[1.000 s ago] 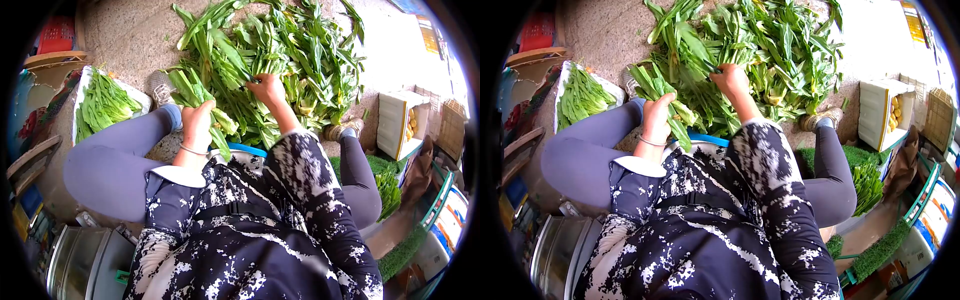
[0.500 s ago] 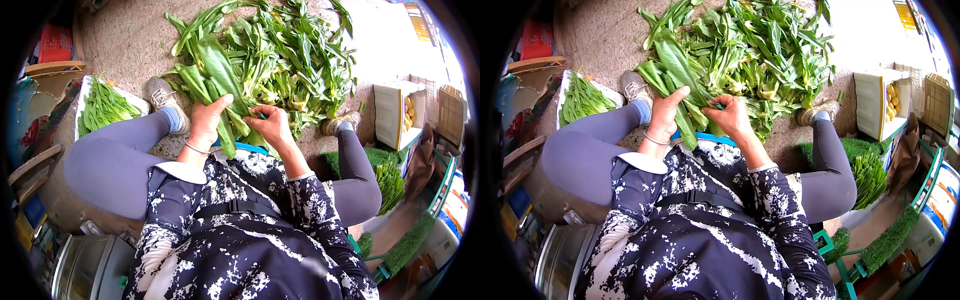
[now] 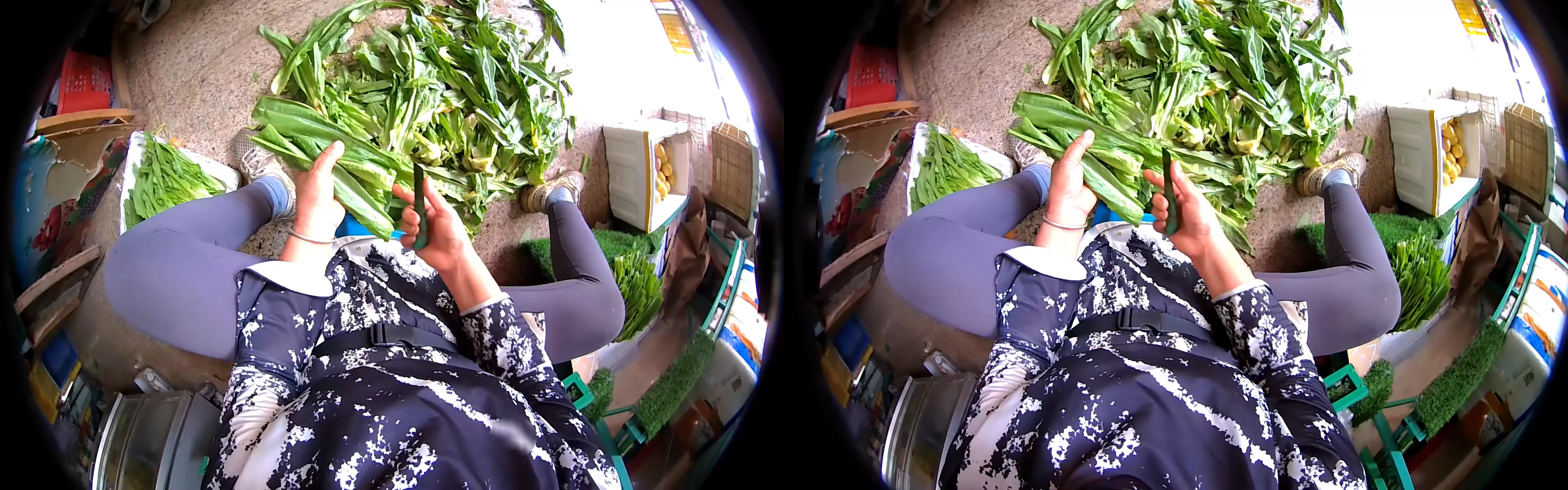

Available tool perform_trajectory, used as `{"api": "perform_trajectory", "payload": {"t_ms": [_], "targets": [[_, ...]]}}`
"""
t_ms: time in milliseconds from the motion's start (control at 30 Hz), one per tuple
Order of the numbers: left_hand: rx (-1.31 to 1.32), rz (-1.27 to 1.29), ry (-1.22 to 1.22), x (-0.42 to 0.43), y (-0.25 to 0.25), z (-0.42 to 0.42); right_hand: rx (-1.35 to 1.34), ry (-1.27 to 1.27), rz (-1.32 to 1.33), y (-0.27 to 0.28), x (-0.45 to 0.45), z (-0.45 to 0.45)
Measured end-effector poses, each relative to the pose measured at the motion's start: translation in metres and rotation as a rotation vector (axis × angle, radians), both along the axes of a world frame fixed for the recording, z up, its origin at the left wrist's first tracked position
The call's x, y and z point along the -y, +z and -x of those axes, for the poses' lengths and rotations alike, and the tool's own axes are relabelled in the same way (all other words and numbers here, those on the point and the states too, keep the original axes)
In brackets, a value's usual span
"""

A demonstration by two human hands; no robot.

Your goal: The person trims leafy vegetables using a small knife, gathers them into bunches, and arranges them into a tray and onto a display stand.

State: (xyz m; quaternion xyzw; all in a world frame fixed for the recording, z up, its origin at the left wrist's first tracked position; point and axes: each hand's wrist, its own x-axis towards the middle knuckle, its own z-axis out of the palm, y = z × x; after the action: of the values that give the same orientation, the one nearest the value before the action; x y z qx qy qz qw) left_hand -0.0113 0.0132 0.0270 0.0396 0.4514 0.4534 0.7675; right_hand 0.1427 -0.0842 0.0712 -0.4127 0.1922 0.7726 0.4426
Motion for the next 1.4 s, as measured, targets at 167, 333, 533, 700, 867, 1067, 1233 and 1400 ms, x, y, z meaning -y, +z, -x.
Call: {"api": "perform_trajectory", "payload": {"t_ms": [167, 333, 533, 700, 867, 1067, 1233, 1400], "targets": [[0.011, 0.02, -0.107, 0.004, 0.01, -0.002, -0.22, -0.203, 0.114, -0.022, -0.017, 0.006], [0.04, 0.024, -0.104, 0.006, 0.009, -0.002, 0.037, -0.147, 0.148, -0.027, -0.016, 0.013], [0.068, 0.04, -0.036, 0.002, 0.007, -0.001, 0.71, 0.181, -0.009, -0.028, 0.006, 0.022], [0.006, 0.006, -0.106, 0.001, 0.011, -0.003, 0.549, -0.228, 0.335, -0.037, 0.009, -0.017], [-0.097, -0.08, -0.483, 0.007, 0.028, -0.009, 0.413, 0.0, -0.251, -0.002, -0.026, -0.052], [-0.134, -0.13, -0.833, 0.009, 0.04, -0.009, 0.642, 0.565, -0.345, 0.001, -0.066, -0.058], [-0.074, -0.127, -0.9, 0.009, 0.041, -0.006, 0.378, 0.471, -0.308, 0.0, -0.061, -0.063], [0.031, -0.017, -0.786, 0.009, 0.038, -0.005, 0.627, 0.477, -0.375, -0.012, -0.053, -0.068]]}}
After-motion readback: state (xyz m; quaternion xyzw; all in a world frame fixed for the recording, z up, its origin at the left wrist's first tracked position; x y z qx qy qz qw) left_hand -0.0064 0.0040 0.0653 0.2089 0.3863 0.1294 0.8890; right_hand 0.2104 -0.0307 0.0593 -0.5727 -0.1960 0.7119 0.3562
